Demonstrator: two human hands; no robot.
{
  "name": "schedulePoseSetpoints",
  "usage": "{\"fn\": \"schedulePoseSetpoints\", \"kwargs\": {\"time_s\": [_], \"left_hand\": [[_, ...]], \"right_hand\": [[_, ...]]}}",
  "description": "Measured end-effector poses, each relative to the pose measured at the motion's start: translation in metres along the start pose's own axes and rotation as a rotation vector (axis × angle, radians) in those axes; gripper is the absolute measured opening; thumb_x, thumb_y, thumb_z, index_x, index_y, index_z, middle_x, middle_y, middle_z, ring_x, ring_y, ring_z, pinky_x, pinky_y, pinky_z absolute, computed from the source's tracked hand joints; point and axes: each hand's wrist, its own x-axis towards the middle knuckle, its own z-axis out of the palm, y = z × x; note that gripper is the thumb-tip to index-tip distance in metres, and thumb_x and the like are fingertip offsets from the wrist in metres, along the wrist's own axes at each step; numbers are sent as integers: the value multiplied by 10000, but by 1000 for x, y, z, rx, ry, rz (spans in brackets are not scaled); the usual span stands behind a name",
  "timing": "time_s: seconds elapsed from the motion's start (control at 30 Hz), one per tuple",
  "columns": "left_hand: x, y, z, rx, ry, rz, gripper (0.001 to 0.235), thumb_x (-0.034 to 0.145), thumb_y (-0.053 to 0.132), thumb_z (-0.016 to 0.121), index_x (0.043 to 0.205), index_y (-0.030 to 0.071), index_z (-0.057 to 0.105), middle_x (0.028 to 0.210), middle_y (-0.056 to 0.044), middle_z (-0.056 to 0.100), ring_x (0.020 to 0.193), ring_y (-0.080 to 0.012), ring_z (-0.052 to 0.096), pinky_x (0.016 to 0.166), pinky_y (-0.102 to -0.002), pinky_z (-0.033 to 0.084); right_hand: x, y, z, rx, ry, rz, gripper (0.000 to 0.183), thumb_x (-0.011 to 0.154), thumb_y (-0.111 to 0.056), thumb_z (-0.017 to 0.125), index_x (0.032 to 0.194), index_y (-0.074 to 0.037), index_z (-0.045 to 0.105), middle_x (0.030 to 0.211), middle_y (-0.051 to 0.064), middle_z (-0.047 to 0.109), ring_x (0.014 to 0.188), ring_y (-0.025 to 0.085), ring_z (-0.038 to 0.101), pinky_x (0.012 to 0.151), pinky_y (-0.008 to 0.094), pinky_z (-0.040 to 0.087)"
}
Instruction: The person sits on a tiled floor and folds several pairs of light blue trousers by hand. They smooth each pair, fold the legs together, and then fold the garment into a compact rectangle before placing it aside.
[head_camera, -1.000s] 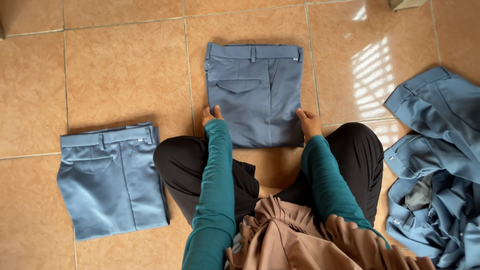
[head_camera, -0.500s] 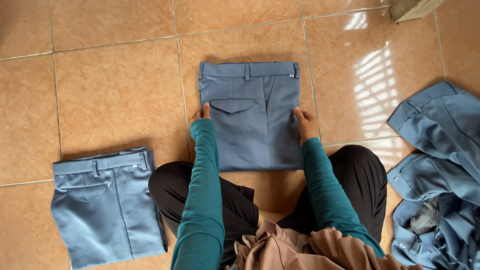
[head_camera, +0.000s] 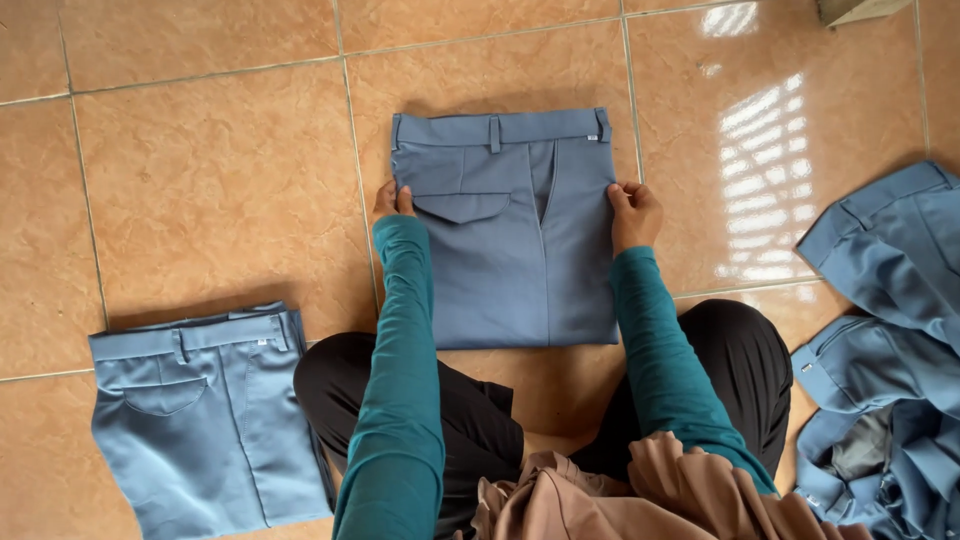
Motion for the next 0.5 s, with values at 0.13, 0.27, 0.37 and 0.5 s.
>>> {"fn": "schedulePoseSetpoints", "kwargs": {"time_s": [0.13,0.27,0.37,0.5], "left_hand": [[-42,31,-11,107,150,62,392,1042,314,580,1410,341,449,1206,-28,617,1104,-295,682,937,-455,551],[-101,72,2,501,316,386,564,1043,508,526,1565,394,346,1646,-9,267,1523,-283,223,1219,-580,-39],[-124,88,10,683,29,488,595,1077,609,293,1625,409,176,1726,-21,87,1577,-317,-38,1181,-661,-144],[-112,70,12,807,-123,480,592,1092,632,138,1639,445,12,1736,15,-78,1573,-308,-143,1197,-658,-157]], "right_hand": [[-27,-28,1,-190,34,-76,210,936,-361,747,1095,-225,743,884,21,722,836,208,695,702,385,538],[-63,-62,21,-560,110,-512,469,1098,-403,563,1534,-259,464,1599,94,363,1447,376,318,1122,597,328],[-72,-64,39,-750,-17,-605,576,1130,-515,394,1644,-274,297,1723,56,145,1572,313,57,1213,585,79],[-64,-50,42,-877,-250,-476,694,1104,-664,163,1689,-303,69,1757,-14,-37,1589,235,-125,1231,613,-139]]}}
